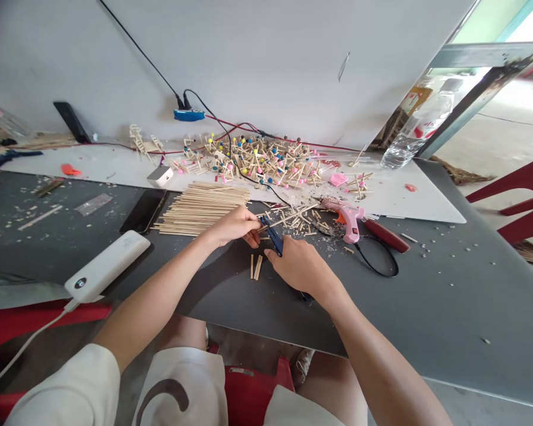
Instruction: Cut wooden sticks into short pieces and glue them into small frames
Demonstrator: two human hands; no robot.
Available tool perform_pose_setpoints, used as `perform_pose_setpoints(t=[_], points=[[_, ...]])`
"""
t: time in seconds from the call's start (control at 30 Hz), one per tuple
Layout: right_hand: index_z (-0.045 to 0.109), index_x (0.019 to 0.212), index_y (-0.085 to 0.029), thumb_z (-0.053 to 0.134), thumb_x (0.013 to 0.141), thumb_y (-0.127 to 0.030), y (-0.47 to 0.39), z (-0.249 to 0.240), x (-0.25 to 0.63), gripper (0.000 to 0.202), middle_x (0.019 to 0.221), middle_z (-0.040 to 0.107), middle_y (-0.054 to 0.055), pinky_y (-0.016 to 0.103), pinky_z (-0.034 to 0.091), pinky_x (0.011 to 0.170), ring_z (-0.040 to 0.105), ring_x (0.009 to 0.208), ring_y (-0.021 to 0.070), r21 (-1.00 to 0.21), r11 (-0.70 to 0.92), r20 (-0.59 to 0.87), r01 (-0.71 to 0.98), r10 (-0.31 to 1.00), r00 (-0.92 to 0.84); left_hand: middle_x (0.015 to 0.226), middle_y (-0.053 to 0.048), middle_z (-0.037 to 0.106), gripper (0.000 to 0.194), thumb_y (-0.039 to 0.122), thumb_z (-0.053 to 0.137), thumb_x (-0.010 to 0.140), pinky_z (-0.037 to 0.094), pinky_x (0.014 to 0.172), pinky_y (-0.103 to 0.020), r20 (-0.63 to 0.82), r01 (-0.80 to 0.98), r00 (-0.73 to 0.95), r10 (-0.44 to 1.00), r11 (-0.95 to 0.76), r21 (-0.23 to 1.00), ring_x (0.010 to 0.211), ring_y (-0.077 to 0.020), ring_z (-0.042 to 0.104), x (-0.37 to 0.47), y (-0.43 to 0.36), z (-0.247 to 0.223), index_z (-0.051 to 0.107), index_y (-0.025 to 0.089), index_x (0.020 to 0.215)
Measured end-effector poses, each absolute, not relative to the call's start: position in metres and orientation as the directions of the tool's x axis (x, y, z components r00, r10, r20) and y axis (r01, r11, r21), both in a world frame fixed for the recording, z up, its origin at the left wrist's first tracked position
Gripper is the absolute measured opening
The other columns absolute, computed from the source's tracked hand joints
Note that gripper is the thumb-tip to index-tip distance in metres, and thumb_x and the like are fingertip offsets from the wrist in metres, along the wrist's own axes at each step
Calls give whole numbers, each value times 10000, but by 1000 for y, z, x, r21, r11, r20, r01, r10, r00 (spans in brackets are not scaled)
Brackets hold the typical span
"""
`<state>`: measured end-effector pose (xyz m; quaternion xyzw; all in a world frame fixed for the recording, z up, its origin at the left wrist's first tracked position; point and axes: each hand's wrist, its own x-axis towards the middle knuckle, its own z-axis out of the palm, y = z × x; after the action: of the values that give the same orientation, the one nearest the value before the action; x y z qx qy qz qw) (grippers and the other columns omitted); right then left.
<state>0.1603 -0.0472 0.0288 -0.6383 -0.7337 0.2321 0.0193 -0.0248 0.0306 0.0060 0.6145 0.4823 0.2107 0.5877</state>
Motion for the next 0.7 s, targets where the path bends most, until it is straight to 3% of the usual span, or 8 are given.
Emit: perform_pose_setpoints(t=[0.23,0.37,0.57,0.63,0.7], points=[[582,878,-199,459,924,-513,-43,23,165,341,736,680,78,285,398,583,647,620,212,-459,63,-248,886,949,-196,605,-79,688,217,250,665,835,537,486,-216,-301,354,457,837,140,925,489,-151,668,-28,34,7,667,99,680],[575,821,-203,477,922,-507,-37,19,169,335,620,653,37,274,418,556,622,528,188,-541,8,-283,841,940,-191,606,-60,679,247,279,649,867,496,448,-205,-238,438,380,894,52,898,455,-128,635,-31,35,10,648,111,687],[505,770,-211,503,910,-461,-33,23,169,287,647,664,20,240,451,479,624,466,156,-646,-82,-327,759,928,-178,599,-39,667,93,185,658,814,438,513,-246,51,678,360,932,-298,671,483,-146,600,-30,35,1,720,134,765],[500,785,-215,515,899,-464,-33,24,169,275,652,661,11,241,459,455,635,472,166,-678,-96,-324,729,929,-179,619,-36,670,66,186,721,759,418,558,-255,145,699,386,911,-391,599,552,-162,613,-29,35,1,740,140,802],[500,795,-216,523,890,-463,-33,25,169,265,652,656,6,245,465,442,641,474,175,-703,-96,-306,704,935,-179,641,-26,673,139,239,754,751,395,572,-250,211,656,417,884,-453,603,589,-161,613,-28,35,3,745,147,856]])
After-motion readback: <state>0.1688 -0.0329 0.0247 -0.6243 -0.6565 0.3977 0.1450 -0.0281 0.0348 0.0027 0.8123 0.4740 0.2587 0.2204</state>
